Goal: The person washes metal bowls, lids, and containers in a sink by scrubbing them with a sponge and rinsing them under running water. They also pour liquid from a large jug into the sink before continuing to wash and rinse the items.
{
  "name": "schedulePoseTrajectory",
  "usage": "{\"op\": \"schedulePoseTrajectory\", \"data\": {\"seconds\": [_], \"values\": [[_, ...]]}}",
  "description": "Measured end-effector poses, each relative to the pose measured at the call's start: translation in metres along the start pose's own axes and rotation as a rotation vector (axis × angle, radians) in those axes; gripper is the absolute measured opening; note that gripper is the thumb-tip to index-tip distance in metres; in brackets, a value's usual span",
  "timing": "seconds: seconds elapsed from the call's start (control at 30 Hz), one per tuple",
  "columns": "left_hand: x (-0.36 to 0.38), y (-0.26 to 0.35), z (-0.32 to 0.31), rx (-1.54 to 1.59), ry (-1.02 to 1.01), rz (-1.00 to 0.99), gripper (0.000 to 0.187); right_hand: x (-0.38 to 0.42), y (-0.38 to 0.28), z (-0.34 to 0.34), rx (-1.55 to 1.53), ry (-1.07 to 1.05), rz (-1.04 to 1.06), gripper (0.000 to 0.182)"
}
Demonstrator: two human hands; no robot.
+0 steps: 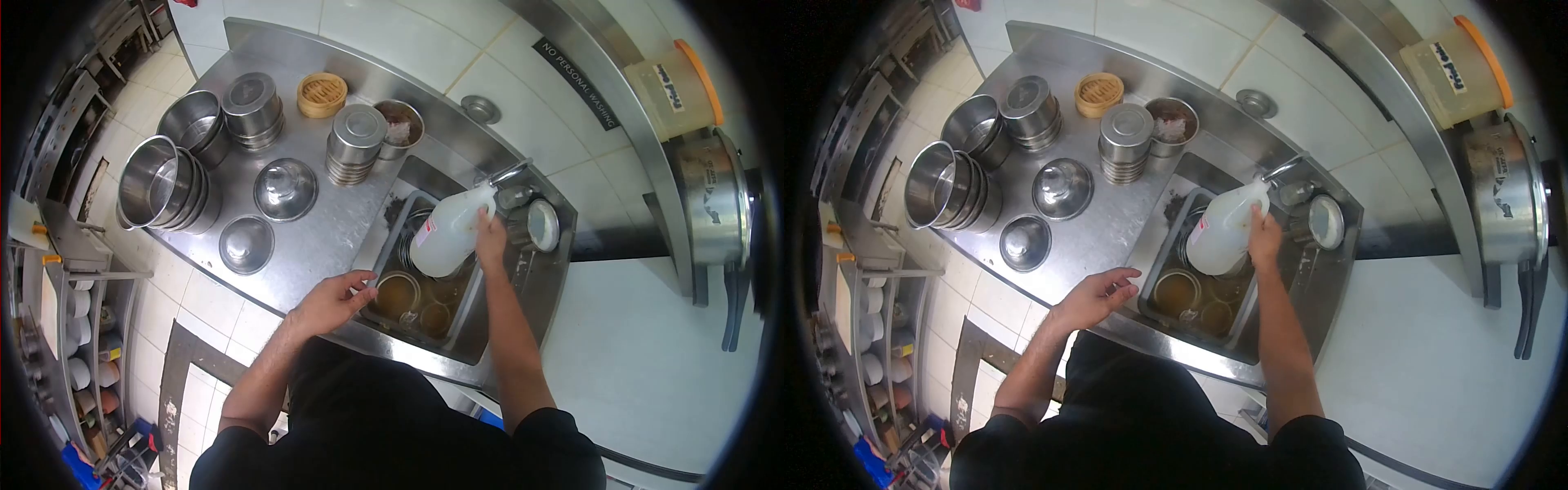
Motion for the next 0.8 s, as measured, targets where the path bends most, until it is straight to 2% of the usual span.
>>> {"op": "schedulePoseTrajectory", "data": {"seconds": [0.13, 0.33, 0.43, 0.63, 0.8], "values": [[0.0, 0.003, 0.001, 0.017, -0.015, 0.02, 0.047, 0.005, -0.004, -0.004, 0.028, -0.009, -0.091, 0.047], [-0.003, 0.0, 0.001, 0.007, -0.011, 0.002, 0.046, 0.003, 0.013, -0.019, -0.052, 0.022, -0.115, 0.046], [-0.004, 0.001, 0.001, 0.005, -0.012, -0.003, 0.046, 0.006, 0.002, -0.022, -0.022, 0.067, -0.042, 0.048], [-0.005, 0.002, 0.001, 0.005, -0.016, -0.007, 0.044, 0.004, 0.0, -0.026, 0.029, 0.09, -0.053, 0.048], [-0.009, -0.001, 0.0, -0.002, -0.01, -0.007, 0.045, 0.007, 0.0, -0.022, -0.017, 0.002, -0.104, 0.048]]}}
Point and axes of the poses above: each hand's wrist, its own x-axis away from the middle knuckle, its own z-axis out of the back of the hand, y = z × x, the point moved 1 cm from there along -x, towards the middle knuckle, and after that the axes turned 5 degrees about z, right-handed, at the moved point
